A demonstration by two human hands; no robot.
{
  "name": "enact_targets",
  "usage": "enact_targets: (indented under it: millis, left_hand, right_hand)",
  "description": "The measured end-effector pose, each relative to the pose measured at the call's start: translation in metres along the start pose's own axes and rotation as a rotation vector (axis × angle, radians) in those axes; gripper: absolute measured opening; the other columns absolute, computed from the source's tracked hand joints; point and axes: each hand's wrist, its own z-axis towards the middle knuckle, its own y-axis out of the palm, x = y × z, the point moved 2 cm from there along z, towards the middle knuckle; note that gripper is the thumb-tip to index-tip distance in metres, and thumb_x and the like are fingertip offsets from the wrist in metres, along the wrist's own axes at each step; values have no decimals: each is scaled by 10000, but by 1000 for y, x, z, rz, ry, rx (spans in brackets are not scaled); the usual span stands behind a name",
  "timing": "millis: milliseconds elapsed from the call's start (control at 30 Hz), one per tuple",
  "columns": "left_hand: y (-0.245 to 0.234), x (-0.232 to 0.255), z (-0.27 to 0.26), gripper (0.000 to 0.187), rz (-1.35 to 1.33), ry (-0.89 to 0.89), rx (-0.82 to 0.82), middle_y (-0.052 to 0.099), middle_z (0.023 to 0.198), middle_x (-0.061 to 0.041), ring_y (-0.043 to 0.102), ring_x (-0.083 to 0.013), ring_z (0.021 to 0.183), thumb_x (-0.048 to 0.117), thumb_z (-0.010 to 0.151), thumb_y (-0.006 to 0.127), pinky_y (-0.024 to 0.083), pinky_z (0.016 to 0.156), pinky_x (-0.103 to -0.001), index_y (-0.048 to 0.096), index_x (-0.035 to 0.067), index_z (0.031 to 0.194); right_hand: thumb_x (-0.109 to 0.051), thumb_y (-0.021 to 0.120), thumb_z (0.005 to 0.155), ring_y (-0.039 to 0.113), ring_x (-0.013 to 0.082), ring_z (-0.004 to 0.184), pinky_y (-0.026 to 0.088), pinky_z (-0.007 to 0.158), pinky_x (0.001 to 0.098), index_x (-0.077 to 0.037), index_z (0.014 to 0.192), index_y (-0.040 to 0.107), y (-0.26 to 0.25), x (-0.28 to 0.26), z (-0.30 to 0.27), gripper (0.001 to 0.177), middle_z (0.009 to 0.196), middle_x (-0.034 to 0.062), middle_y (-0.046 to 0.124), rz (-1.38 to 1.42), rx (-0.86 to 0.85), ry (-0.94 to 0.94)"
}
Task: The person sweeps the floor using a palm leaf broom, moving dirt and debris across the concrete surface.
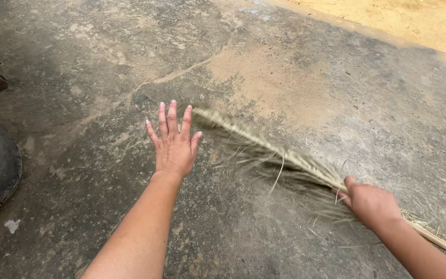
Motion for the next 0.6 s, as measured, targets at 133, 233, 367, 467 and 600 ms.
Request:
enact_targets:
  millis: [133, 233, 367, 467, 600]
  left_hand:
    - [-1, -19, -4, 655, 58, -20, -12, 47, 1680, -96, -51, -306, 1553, 527, 1010, 411, -18, 1197, -664, 259, 272, 1593]
    - [-1, -27, -1, 649, 27, -90, 15, 42, 1685, -113, -55, -318, 1554, 517, 1023, 404, -17, 1192, -669, 255, 250, 1596]
    - [1, -16, 9, 669, -45, -160, 49, 44, 1685, -127, -62, -335, 1557, 515, 1029, 395, -12, 1188, -674, 228, 237, 1614]
    - [3, -2, 9, 667, -44, -143, -26, 39, 1693, -119, -67, -317, 1566, 522, 1023, 390, -4, 1196, -673, 220, 256, 1611]
    - [2, -3, 4, 642, 2, -47, -40, 21, 1684, -105, -72, -315, 1553, 526, 1027, 373, -9, 1205, -666, 222, 288, 1604]
  right_hand:
    - [-614, 361, 1064, 658, 233, 672, 523, 574, 379, -119, 1028, 603, -63, -24, 16, 552, 720, 67, 671, 174, 264, 93]
    - [-628, 310, 1053, 687, 220, 632, 544, 505, 353, -137, 1059, 607, -62, -56, 0, 575, 695, 44, 659, 232, 94, 7]
    - [-774, 313, 925, 657, 222, 633, 481, 538, 351, -177, 1113, 602, -13, -77, -43, 690, 656, 34, 658, 34, 30, -354]
    - [-783, 309, 912, 688, 164, 648, 540, 547, 316, -187, 1144, 620, 4, -49, -22, 710, 687, 19, 685, 22, -9, -230]
    - [-736, 316, 984, 678, 183, 654, 573, 544, 351, -130, 1056, 699, -19, -7, 25, 720, 735, 45, 684, 198, 64, 137]
